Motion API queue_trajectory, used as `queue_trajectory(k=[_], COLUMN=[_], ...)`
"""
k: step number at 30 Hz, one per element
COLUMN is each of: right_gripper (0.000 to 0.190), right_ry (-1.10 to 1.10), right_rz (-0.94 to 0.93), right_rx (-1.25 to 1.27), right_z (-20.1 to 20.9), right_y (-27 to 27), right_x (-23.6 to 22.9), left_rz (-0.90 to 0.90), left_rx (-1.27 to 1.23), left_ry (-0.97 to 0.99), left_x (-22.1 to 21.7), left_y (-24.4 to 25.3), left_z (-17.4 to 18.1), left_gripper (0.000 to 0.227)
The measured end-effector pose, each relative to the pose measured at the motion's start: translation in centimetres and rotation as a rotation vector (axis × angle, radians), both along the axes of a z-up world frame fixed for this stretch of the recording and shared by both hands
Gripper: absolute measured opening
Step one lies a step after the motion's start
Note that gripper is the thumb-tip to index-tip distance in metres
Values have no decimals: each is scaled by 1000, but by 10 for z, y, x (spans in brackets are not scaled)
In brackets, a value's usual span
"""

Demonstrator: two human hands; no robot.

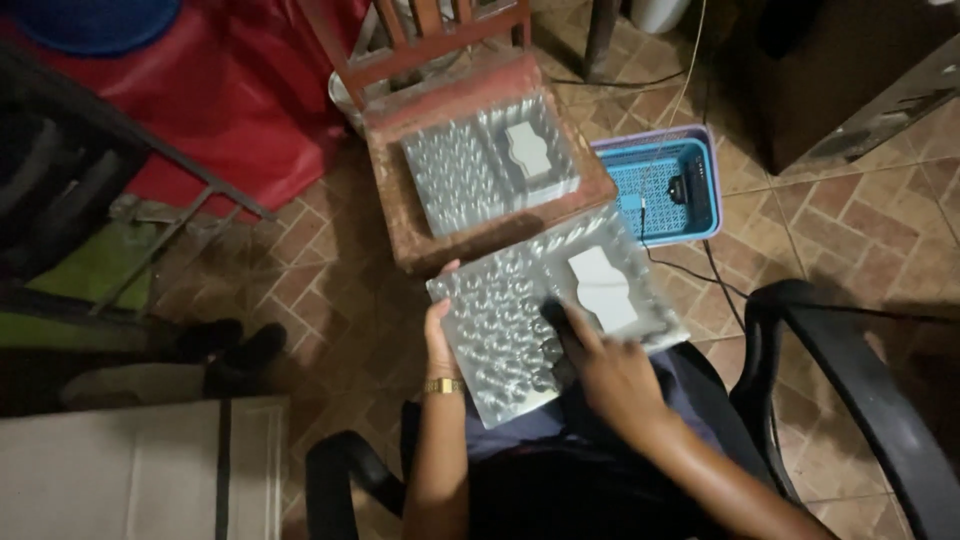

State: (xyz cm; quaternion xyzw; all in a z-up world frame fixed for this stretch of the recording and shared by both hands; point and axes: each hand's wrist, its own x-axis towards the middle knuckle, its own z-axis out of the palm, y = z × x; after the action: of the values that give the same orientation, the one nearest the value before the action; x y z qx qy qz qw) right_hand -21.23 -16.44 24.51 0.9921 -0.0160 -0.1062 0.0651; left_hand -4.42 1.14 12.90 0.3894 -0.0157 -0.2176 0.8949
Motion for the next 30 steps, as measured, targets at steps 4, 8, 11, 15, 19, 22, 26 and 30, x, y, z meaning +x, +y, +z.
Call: queue_trajectory(k=[4, 8, 11, 15, 19, 22, 26, 30], right_gripper=[59, 59, 52, 59, 66, 40, 48, 65], right_ry=[-90, -187, -245, -272, 126, -367, -193, -34], right_rz=[41, -14, -9, -36, -99, 41, 64, -40], right_rx=[0, 31, 35, 44, 5, 0, -22, 107], right_z=[-41, -32, -44, -50, -39, -37, -31, -63], right_y=[-16, -18, -20, -27, -23, -20, -13, -15], right_x=[-41, -5, 44, 108, 112, 62, -14, -67], left_rz=[-85, -103, -86, -49, -85, -70, -74, -100], left_rx=[-316, -276, -227, -149, -164, -245, -221, -244], left_ry=[105, 41, 41, 24, 56, 83, 30, 5], left_x=[5, 7, 4, 2, 0, 5, 4, 4], left_y=[1, 1, 8, 6, 7, 3, 1, -1], left_z=[0, -9, -3, 3, -1, -2, 2, 9], left_gripper=[59, 64, 64, 66, 63, 63, 60, 61])
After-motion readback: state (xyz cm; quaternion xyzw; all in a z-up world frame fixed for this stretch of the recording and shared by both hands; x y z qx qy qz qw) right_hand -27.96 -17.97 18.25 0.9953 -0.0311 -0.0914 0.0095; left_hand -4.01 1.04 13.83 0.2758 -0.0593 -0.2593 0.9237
